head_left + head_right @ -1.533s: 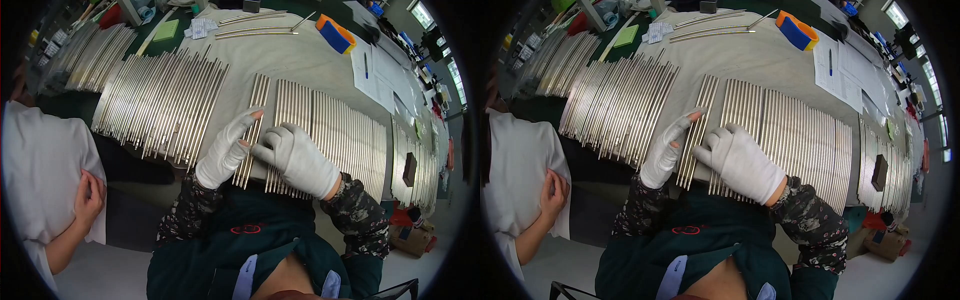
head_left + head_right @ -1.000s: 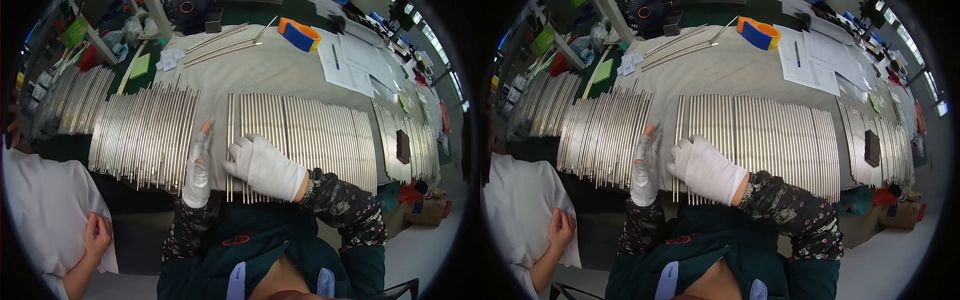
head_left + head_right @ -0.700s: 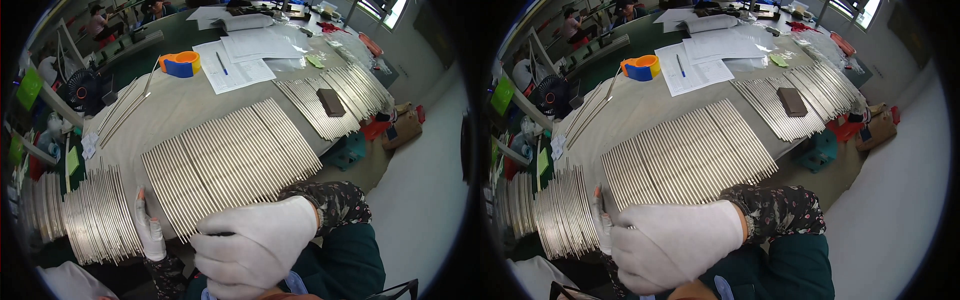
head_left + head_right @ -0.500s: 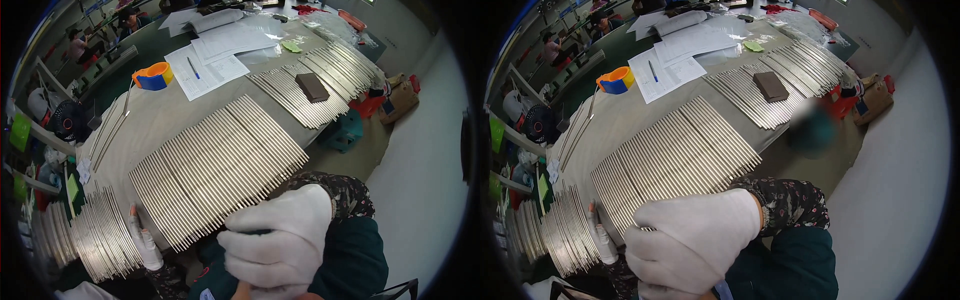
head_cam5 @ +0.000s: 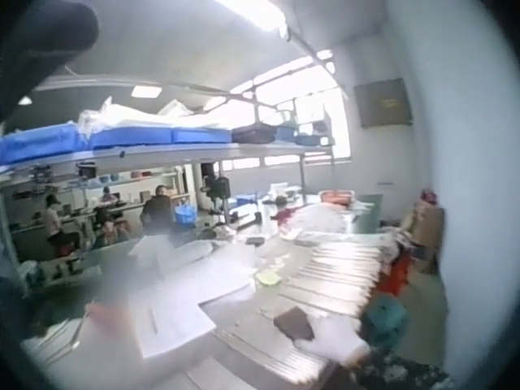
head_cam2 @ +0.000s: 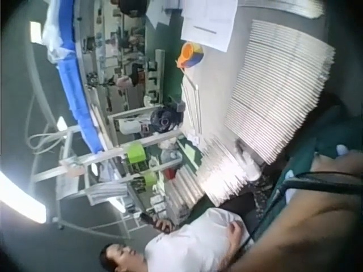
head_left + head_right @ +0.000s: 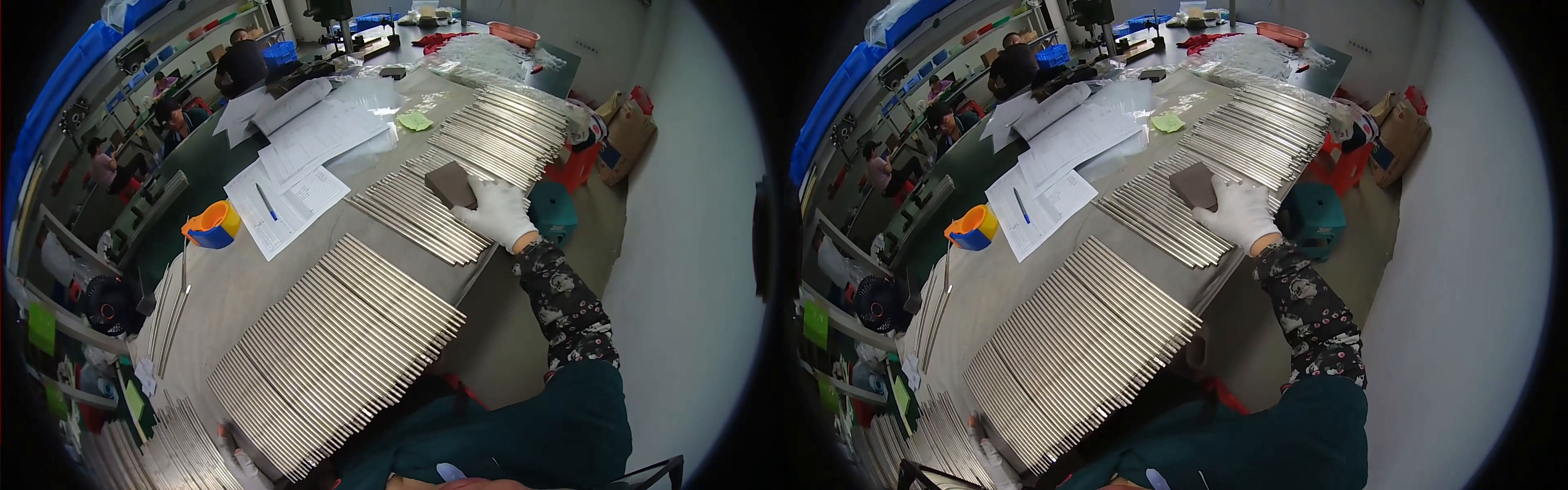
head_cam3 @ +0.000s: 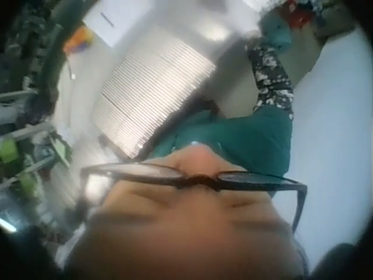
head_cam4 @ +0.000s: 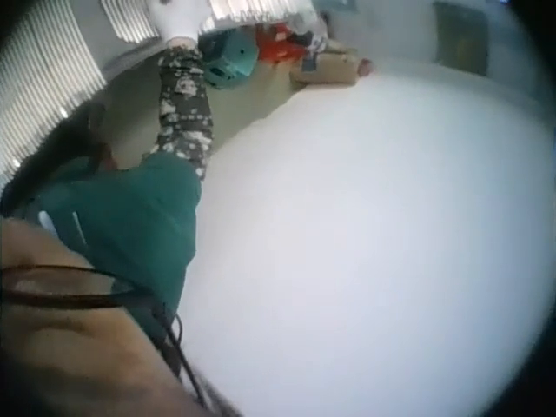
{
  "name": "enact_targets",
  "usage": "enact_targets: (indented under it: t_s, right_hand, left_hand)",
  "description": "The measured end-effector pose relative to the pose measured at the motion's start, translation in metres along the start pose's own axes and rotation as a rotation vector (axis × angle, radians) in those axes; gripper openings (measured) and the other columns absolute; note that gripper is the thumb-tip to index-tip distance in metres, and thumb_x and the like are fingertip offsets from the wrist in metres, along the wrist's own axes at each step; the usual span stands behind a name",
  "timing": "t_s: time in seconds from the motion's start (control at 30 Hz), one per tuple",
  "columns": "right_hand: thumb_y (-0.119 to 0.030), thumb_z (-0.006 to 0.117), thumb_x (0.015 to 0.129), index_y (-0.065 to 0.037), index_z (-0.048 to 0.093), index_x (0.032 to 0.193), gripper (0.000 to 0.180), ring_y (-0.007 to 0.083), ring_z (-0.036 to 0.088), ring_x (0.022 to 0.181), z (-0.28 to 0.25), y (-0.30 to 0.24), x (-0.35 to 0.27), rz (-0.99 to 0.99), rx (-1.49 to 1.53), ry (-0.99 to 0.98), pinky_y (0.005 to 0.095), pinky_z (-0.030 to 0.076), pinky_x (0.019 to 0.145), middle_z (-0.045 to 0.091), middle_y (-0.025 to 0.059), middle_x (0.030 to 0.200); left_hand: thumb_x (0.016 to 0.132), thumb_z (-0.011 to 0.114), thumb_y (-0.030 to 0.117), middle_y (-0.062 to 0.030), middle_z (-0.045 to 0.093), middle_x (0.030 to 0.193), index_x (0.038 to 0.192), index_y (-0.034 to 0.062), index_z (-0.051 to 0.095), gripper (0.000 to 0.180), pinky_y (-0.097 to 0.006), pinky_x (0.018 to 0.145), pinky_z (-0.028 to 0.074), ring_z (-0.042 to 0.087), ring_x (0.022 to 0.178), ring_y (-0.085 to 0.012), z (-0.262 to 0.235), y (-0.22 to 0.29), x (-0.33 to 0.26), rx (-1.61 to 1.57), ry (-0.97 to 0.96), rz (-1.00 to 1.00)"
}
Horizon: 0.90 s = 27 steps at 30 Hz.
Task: Sanding the ends and surface of a row of metal rods and then sliding them into a protective plastic sleeve.
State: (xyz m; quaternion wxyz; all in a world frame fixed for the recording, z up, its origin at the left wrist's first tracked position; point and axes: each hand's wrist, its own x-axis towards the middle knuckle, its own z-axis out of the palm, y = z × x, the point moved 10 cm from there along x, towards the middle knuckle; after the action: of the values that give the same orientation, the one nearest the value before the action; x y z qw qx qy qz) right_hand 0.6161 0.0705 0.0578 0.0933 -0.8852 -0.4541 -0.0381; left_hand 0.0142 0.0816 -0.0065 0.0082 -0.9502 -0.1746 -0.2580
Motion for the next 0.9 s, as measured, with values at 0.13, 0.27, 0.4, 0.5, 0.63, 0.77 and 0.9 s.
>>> enact_targets:
  t_s: [0.13, 0.27, 0.4, 0.5, 0.63, 0.77, 0.9]
  right_hand:
    - [-0.043, 0.054, 0.086, -0.011, 0.063, 0.116, 0.045, 0.0327, 0.061, 0.096, -0.012, -0.005, 0.009, -0.205, 0.138, 0.261, 0.0475, 0.045, 0.083, 0.067, 0.0112, 0.104]
    - [-0.026, 0.056, 0.084, -0.008, 0.071, 0.09, 0.023, 0.0356, 0.064, 0.08, -0.026, 0.051, 0.042, -0.021, 0.1, 0.267, 0.0443, 0.052, 0.075, 0.067, 0.0156, 0.086]
    - [-0.019, 0.06, 0.082, -0.011, 0.073, 0.089, 0.016, 0.0357, 0.064, 0.083, 0.001, 0.107, 0.065, 0.158, -0.001, 0.218, 0.0431, 0.052, 0.076, 0.067, 0.0166, 0.087]
    - [-0.02, 0.063, 0.08, -0.01, 0.073, 0.086, 0.016, 0.035, 0.065, 0.083, 0.0, 0.098, 0.078, 0.162, -0.024, 0.187, 0.0423, 0.052, 0.076, 0.067, 0.0172, 0.086]
    - [-0.01, 0.059, 0.078, -0.004, 0.071, 0.079, 0.013, 0.0344, 0.067, 0.082, 0.0, 0.083, 0.089, 0.133, -0.161, 0.126, 0.0424, 0.055, 0.072, 0.068, 0.0178, 0.083]
    - [-0.01, 0.06, 0.078, -0.004, 0.071, 0.083, 0.014, 0.0349, 0.067, 0.084, -0.001, 0.1, 0.085, 0.164, -0.132, 0.064, 0.0424, 0.054, 0.073, 0.068, 0.0191, 0.087]
    - [-0.013, 0.062, 0.078, -0.005, 0.071, 0.085, 0.014, 0.0348, 0.067, 0.086, 0.004, 0.098, 0.091, 0.165, -0.094, 0.079, 0.0418, 0.054, 0.075, 0.068, 0.0196, 0.09]
  left_hand:
    - [0.098, 0.044, 0.03, -0.0204, 0.039, 0.143, 0.14, -0.0034, 0.034, 0.054, -0.041, 0.113, 0.023, 0.034, 0.134, -0.0316, 0.0, -0.037, -0.006, -0.128, 0.059, -0.287]
    - [0.098, 0.044, 0.029, -0.0205, 0.041, 0.141, 0.139, -0.0044, 0.036, 0.053, -0.04, 0.113, 0.024, 0.035, 0.133, -0.0311, -0.012, -0.03, 0.001, -0.238, 0.114, -0.584]
    - [0.098, 0.044, 0.028, -0.0205, 0.042, 0.14, 0.137, -0.0054, 0.037, 0.052, -0.04, 0.112, 0.025, 0.037, 0.132, -0.0306, -0.005, -0.032, -0.001, -0.369, 0.174, -0.881]
    - [0.098, 0.043, 0.027, -0.0206, 0.043, 0.139, 0.136, -0.0059, 0.038, 0.051, -0.039, 0.112, 0.025, 0.037, 0.131, -0.0304, -0.021, -0.042, -0.024, -0.388, 0.23, -1.042]
    - [0.097, 0.043, 0.024, -0.0205, 0.045, 0.137, 0.135, -0.0062, 0.04, 0.049, -0.039, 0.111, 0.026, 0.039, 0.13, -0.0305, -0.018, 0.018, 0.005, 0.132, -0.073, 0.107]
    - [0.096, 0.043, 0.02, -0.0205, 0.044, 0.138, 0.135, -0.007, 0.04, 0.047, -0.038, 0.112, 0.025, 0.039, 0.13, -0.03, -0.015, -0.024, -0.01, -0.431, 0.253, -1.062]
    - [0.096, 0.043, 0.017, -0.0206, 0.044, 0.138, 0.135, -0.0074, 0.039, 0.047, -0.038, 0.112, 0.025, 0.038, 0.131, -0.0298, -0.016, -0.035, -0.008, -0.32, 0.176, -0.95]
